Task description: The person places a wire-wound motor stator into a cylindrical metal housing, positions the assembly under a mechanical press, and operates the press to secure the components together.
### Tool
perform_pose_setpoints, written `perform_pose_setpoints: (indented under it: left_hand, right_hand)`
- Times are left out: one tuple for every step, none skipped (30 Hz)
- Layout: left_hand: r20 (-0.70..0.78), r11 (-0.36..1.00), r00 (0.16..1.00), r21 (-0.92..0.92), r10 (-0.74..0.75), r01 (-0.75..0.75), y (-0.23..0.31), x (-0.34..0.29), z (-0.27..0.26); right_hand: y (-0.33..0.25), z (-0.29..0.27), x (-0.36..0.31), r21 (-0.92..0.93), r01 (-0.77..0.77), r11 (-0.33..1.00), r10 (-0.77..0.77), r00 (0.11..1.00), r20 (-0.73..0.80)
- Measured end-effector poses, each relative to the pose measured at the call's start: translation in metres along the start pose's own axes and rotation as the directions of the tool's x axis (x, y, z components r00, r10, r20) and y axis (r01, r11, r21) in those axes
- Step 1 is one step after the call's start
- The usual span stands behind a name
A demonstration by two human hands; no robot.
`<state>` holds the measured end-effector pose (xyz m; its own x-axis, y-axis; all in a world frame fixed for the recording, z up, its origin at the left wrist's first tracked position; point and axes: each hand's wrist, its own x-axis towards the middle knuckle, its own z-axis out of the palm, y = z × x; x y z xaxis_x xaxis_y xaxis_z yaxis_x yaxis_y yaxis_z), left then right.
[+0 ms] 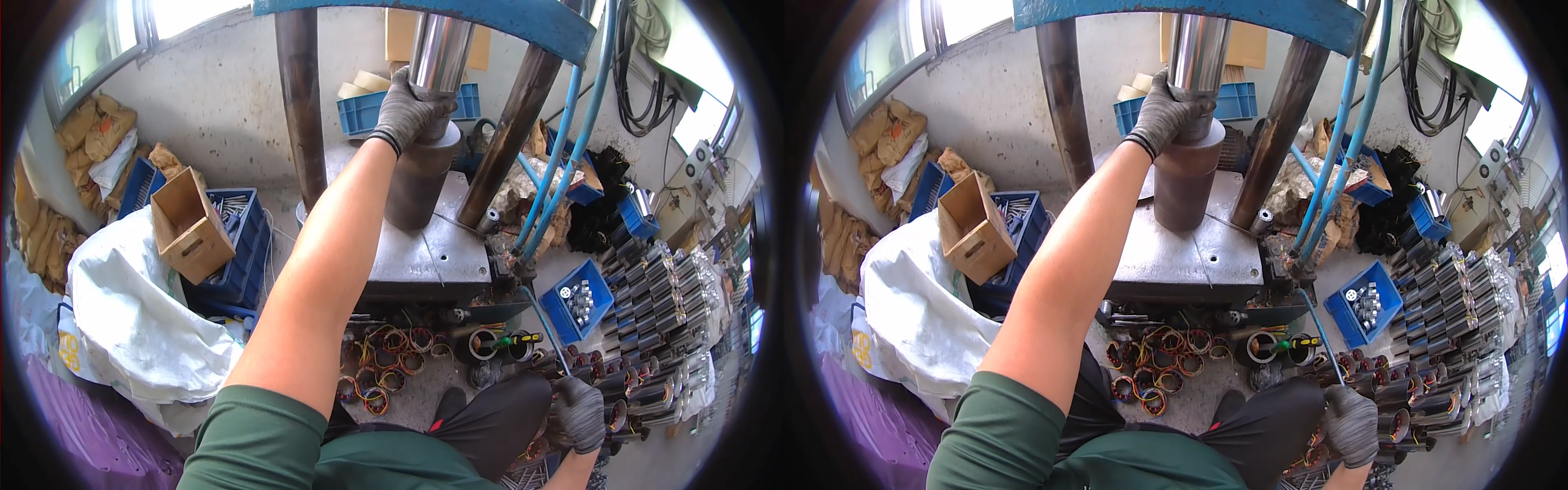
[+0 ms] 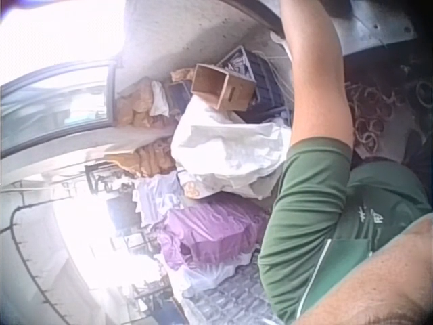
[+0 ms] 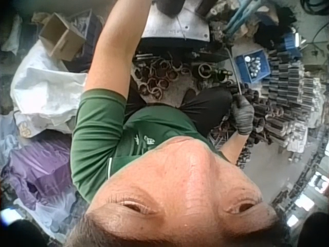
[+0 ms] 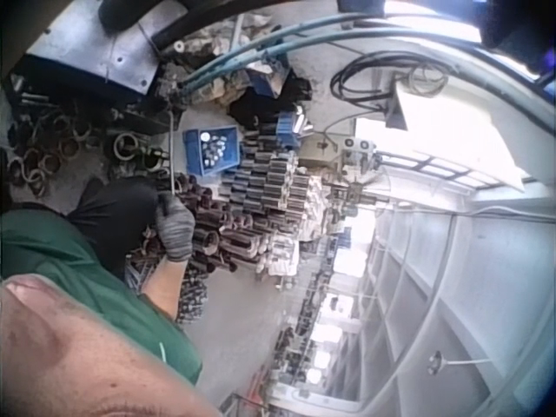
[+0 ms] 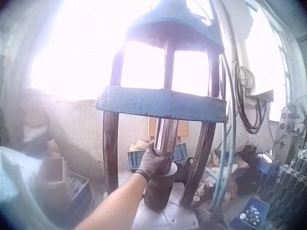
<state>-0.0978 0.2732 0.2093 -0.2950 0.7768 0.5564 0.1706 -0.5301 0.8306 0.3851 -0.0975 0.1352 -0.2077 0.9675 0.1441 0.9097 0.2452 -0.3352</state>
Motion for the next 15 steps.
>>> perform_pose_setpoints:
  left_hand:
    - [0.003,0.997,1.0,0.078,0.01,-0.01,0.005,-0.004,0.003]
    - [0.001,0.997,1.0,0.073,0.008,-0.008,0.008,-0.006,0.003]
    - [0.002,0.998,1.0,0.054,0.01,-0.01,0.011,-0.008,0.003]
    - [0.003,0.999,1.0,0.033,0.013,-0.013,0.015,-0.01,0.003]
    - [-0.014,0.996,1.0,0.083,0.025,-0.024,0.027,-0.018,0.013]
    - [-0.021,0.996,0.999,0.084,0.025,-0.023,0.027,-0.018,0.01]
    - [-0.019,0.994,0.999,0.1,0.036,-0.034,0.028,-0.018,0.006]
    - [-0.016,0.992,0.999,0.117,0.046,-0.044,0.027,-0.017,0.003]
    - [0.019,0.997,0.999,0.061,0.049,-0.05,0.026,-0.016,0.002]
    - [0.017,0.997,0.999,0.057,0.05,-0.051,0.026,-0.016,0.003]
    - [0.004,0.997,0.998,0.043,0.063,-0.063,0.023,-0.016,0.003]
    - [-0.016,0.996,0.997,0.042,0.077,-0.076,0.022,-0.015,-0.002]
    - [0.013,0.999,0.999,0.019,0.044,-0.044,0.025,-0.019,-0.004]
    - [0.014,0.999,0.999,0.003,0.046,-0.046,0.028,-0.018,-0.001]
    - [0.012,0.998,0.998,-0.002,0.069,-0.069,0.029,-0.017,0.001]
  right_hand:
    - [0.004,-0.002,-0.002,-0.001,0.015,1.0,-0.015,1.0,-0.002]
    - [0.007,-0.004,-0.002,0.0,0.038,0.999,-0.038,0.999,-0.003]
    - [0.008,-0.009,0.0,-0.006,0.039,0.999,-0.039,0.999,-0.001]
    - [0.006,-0.018,0.004,0.017,0.067,0.998,-0.067,0.997,0.034]
    - [0.014,-0.024,0.01,0.064,0.083,0.995,-0.088,0.993,0.074]
    - [0.01,-0.031,0.022,0.001,0.169,0.986,-0.169,0.985,0.025]
    - [0.006,-0.038,0.037,-0.065,0.249,0.966,-0.251,0.968,-0.02]
    - [0.003,-0.044,0.056,-0.081,0.281,0.956,-0.291,0.941,-0.171]
    - [0.002,-0.051,0.079,-0.103,0.306,0.946,-0.323,0.891,-0.321]
    - [0.005,-0.052,0.109,0.018,0.333,0.943,-0.287,0.837,-0.465]
    - [0.003,-0.055,0.141,0.131,0.376,0.917,-0.232,0.772,-0.592]
    - [-0.009,-0.06,0.167,0.133,0.358,0.924,-0.209,0.766,-0.608]
    - [-0.017,-0.066,0.186,0.13,0.331,0.935,-0.181,0.758,-0.626]
    - [-0.016,-0.076,0.196,0.115,0.326,0.938,-0.185,0.755,-0.629]
    - [-0.013,-0.084,0.206,0.126,0.355,0.926,-0.208,0.76,-0.616]
